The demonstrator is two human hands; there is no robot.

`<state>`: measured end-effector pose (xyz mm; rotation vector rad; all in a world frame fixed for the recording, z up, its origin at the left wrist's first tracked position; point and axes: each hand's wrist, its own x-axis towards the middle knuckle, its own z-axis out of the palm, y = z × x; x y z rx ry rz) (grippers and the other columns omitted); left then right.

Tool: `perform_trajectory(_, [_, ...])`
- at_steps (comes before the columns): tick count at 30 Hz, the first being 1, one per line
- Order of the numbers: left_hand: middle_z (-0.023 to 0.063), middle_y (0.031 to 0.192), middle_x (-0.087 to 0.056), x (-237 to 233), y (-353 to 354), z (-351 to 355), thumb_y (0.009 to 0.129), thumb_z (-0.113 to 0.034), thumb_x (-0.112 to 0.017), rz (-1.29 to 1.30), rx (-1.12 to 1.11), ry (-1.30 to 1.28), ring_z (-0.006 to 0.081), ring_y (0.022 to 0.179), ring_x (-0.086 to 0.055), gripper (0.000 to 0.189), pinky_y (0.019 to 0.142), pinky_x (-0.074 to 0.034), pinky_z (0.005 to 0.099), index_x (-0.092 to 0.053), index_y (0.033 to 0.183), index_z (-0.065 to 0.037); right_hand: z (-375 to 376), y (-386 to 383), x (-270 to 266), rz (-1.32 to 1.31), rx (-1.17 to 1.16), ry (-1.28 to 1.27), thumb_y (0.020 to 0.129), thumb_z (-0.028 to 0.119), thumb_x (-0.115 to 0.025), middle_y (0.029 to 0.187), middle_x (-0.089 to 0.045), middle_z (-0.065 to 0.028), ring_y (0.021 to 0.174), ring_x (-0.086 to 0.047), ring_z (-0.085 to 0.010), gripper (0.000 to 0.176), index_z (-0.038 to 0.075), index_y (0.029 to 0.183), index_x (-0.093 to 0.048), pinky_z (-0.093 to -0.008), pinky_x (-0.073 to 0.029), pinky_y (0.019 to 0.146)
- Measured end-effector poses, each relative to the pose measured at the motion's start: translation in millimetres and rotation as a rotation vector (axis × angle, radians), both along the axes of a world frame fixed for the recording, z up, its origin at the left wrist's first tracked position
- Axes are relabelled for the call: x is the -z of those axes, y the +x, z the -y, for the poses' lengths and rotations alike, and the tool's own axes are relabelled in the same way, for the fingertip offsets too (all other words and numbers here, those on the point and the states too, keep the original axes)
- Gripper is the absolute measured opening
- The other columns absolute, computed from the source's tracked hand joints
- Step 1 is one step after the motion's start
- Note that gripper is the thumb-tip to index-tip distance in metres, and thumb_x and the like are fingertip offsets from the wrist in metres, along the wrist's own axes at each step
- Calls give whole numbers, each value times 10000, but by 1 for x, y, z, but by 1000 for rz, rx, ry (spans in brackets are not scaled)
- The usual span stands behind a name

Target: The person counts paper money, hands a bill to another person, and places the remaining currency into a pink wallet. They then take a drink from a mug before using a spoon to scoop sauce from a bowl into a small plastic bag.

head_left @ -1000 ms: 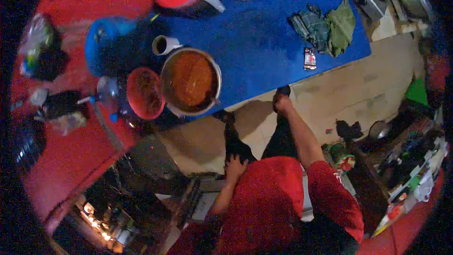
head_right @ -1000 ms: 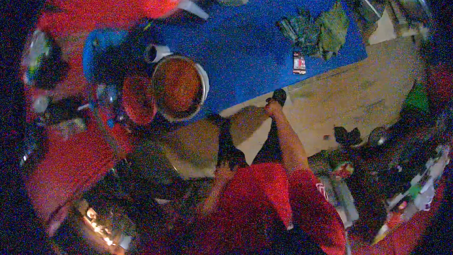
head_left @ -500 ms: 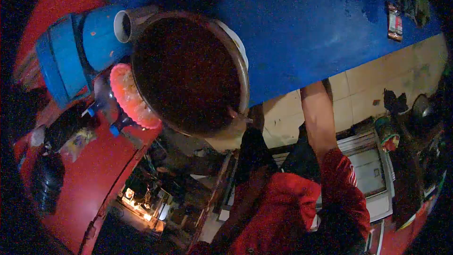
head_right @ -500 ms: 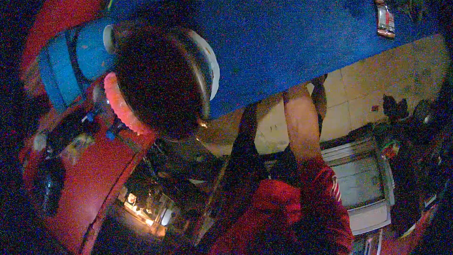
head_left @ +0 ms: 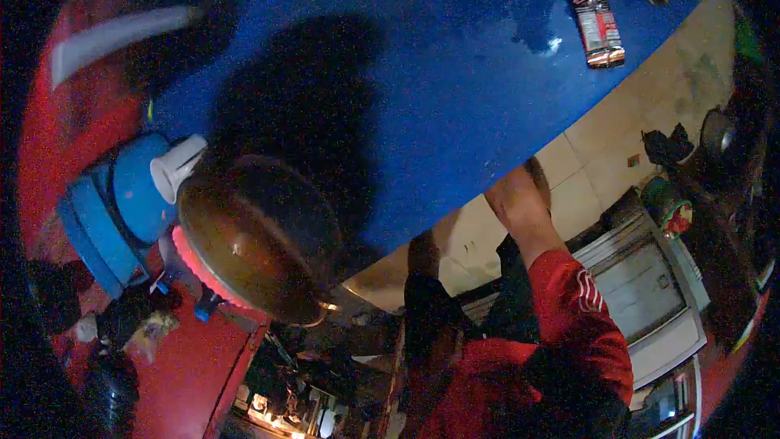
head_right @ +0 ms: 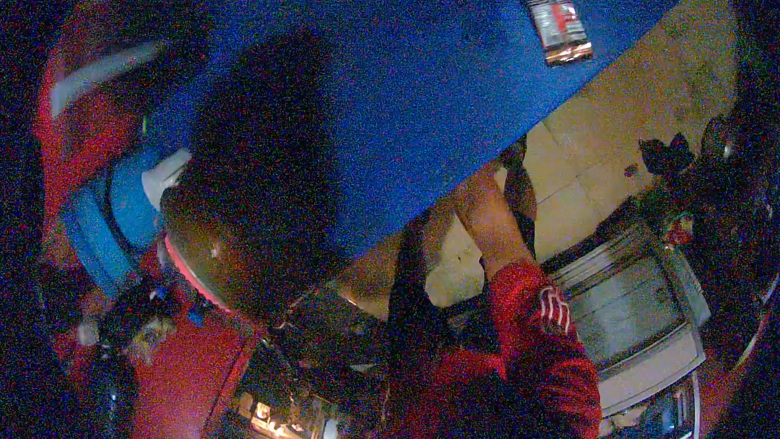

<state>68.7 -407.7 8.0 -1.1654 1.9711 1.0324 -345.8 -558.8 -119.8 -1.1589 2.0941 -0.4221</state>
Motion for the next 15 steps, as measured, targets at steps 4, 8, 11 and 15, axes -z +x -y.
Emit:
perform_trajectory(4, [207, 1105, -608, -21, -66, 2, 935, -276, -515, 135, -511, 177, 368, 1001, -584, 313, 919, -442, 382, -595, 1124, -40, 1, -9, -5, 21, -61, 17, 897, 157, -451, 1155, -597, -91, 1145, -497, -291, 312, 68, 1184, -536, -364, -413, 952])
perform_trajectory(8, [197, 1121, -613, -14, -93, -7, 934, -302, -525, 40, -716, 178, 357, 1037, -585, 345, 895, -457, 379, -591, 1139, -33, 0, -34, -19, 335, 413, 139, 894, 115, -449, 1117, -585, -103, 1085, -530, -297, 306, 48, 1183, -524, -337, -427, 922])
perform_trajectory(11, [190, 1126, -616, 0, -116, -18, 929, -309, -533, 95, -682, 182, 351, 1046, -587, 359, 894, -459, 381, -587, 1147, -30, -10, -67, -33, 534, 566, 13, 911, 117, -440, 1113, -564, -95, 1071, -529, -264, 313, 50, 1212, -494, -320, -425, 918])
perform_trajectory(15, [200, 1108, -620, -6, -102, -32, 923, -303, -541, 113, -734, 170, 365, 1026, -594, 358, 886, -463, 389, -586, 1142, -24, -17, -54, -51, 861, 926, -259, 948, 178, -430, 1097, -536, -64, 1025, -507, -177, 327, 65, 1254, -453, -305, -429, 890])
